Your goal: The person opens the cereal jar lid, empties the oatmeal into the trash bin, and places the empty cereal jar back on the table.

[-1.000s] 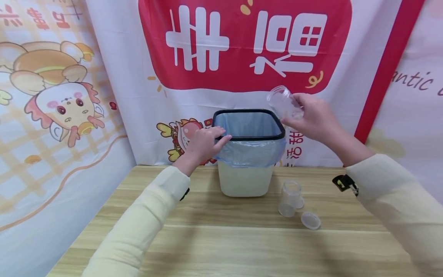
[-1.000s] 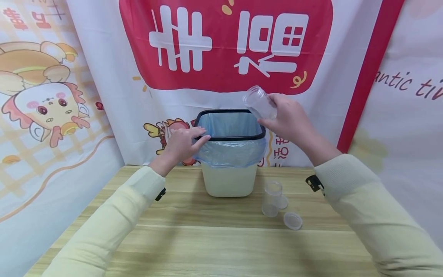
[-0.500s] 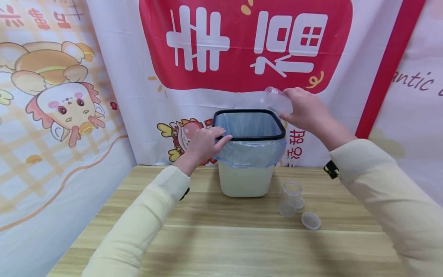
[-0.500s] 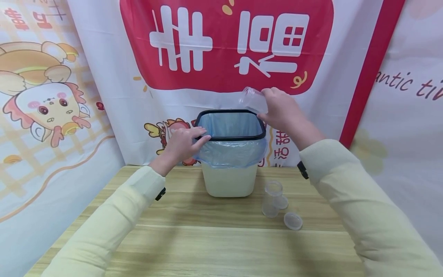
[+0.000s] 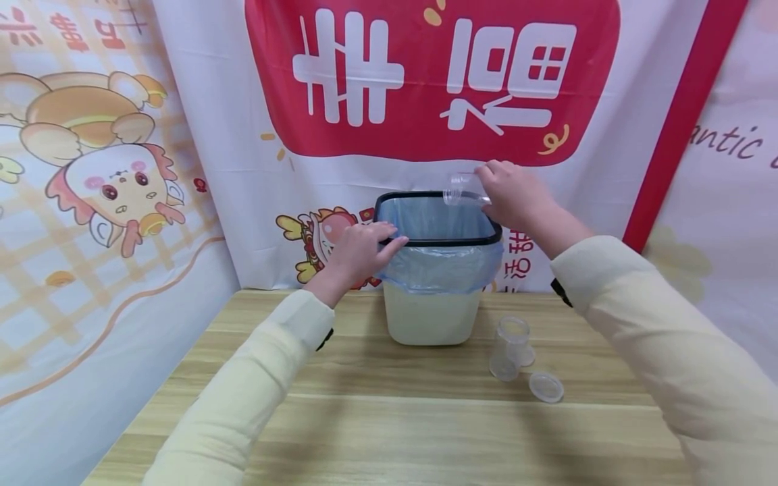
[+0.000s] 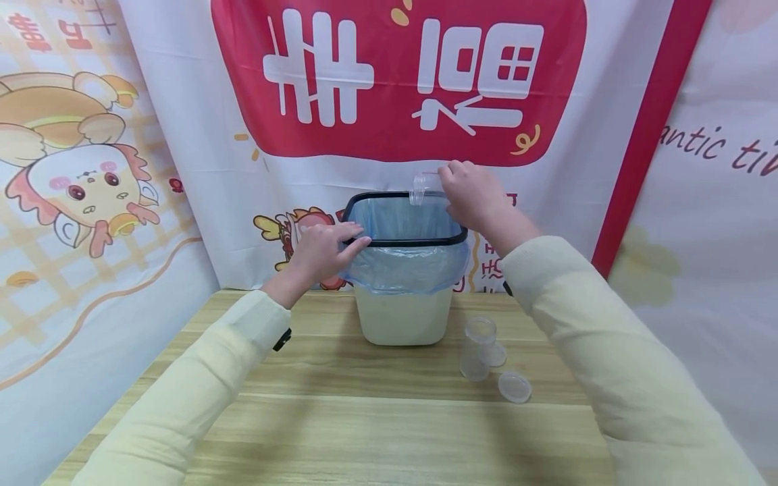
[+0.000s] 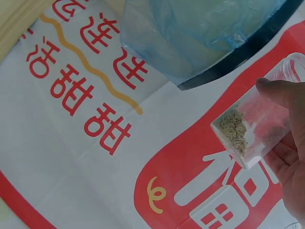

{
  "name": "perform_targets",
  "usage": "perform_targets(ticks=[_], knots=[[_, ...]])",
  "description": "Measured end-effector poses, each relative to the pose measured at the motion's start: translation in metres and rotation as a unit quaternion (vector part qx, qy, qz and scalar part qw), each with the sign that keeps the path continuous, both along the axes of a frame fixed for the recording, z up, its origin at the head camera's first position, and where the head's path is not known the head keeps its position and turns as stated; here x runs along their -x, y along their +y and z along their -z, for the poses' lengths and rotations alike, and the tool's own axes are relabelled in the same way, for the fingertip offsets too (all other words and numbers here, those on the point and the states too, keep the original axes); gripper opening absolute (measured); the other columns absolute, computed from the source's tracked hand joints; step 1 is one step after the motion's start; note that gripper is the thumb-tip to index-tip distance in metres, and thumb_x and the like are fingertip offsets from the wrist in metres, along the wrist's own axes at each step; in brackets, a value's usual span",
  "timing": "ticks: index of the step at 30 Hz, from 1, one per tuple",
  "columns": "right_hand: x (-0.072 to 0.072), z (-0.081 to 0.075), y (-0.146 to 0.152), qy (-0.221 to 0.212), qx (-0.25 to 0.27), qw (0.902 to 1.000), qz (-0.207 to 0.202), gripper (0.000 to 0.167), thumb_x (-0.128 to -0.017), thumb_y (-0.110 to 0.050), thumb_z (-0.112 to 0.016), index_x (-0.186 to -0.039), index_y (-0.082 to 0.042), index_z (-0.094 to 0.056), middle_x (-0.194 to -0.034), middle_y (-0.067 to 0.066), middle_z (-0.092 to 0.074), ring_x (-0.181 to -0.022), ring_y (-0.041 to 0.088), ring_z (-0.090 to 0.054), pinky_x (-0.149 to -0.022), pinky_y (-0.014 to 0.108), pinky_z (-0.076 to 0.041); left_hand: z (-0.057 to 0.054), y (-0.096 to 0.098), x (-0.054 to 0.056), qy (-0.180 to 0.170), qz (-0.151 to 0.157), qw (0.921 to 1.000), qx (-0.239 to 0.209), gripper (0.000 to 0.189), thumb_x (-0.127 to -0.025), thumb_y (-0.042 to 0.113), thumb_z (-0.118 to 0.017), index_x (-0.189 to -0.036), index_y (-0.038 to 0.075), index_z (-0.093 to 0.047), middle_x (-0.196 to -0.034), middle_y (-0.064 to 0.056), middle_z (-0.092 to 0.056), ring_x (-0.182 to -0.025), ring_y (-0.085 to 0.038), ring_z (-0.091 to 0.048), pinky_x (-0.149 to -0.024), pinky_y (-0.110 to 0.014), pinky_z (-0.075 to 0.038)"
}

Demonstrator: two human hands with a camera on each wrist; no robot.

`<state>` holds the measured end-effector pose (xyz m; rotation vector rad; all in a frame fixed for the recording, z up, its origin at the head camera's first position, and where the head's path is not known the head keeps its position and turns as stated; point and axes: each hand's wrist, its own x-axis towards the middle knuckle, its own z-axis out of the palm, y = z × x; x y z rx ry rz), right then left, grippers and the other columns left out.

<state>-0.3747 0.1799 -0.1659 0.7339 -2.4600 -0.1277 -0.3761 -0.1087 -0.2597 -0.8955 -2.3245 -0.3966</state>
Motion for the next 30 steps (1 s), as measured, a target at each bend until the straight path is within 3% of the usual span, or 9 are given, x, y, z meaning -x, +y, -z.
perform_targets(ticks=[12, 30], knots=[[0.009, 0.008, -0.005, 0.064, -0.093, 0.9933, -0.023, 0.061, -0.072, -0.008, -0.085, -0.124, 0.003, -0.055, -0.119, 0.025, -0.060, -0.109, 0.042, -0.059, -0.094, 0.050, -0.049, -0.002, 0.000, -0.001, -0.006, 0.004, 1.0000, -0.003, 0.040, -0.097, 0.037, -0.059, -0.121, 0.007, -0.069, -0.122, -0.011, -0.066, -0.115, -0.024, -0.061, -0.098, -0.038, -0.047], [0.012, 0.018, -0.011, 0.073, -0.161, 0.9836, -0.036, 0.072, -0.068, -0.005, -0.087, -0.131, 0.000, -0.052, -0.126, 0.022, -0.055, -0.118, 0.040, -0.052, -0.101, 0.051, -0.043, -0.001, -0.001, 0.000, -0.009, 0.001, 1.0000, 0.000, 0.040, -0.097, 0.038, -0.059, -0.121, 0.007, -0.069, -0.122, -0.011, -0.065, -0.115, -0.023, -0.061, -0.098, -0.038, -0.047]])
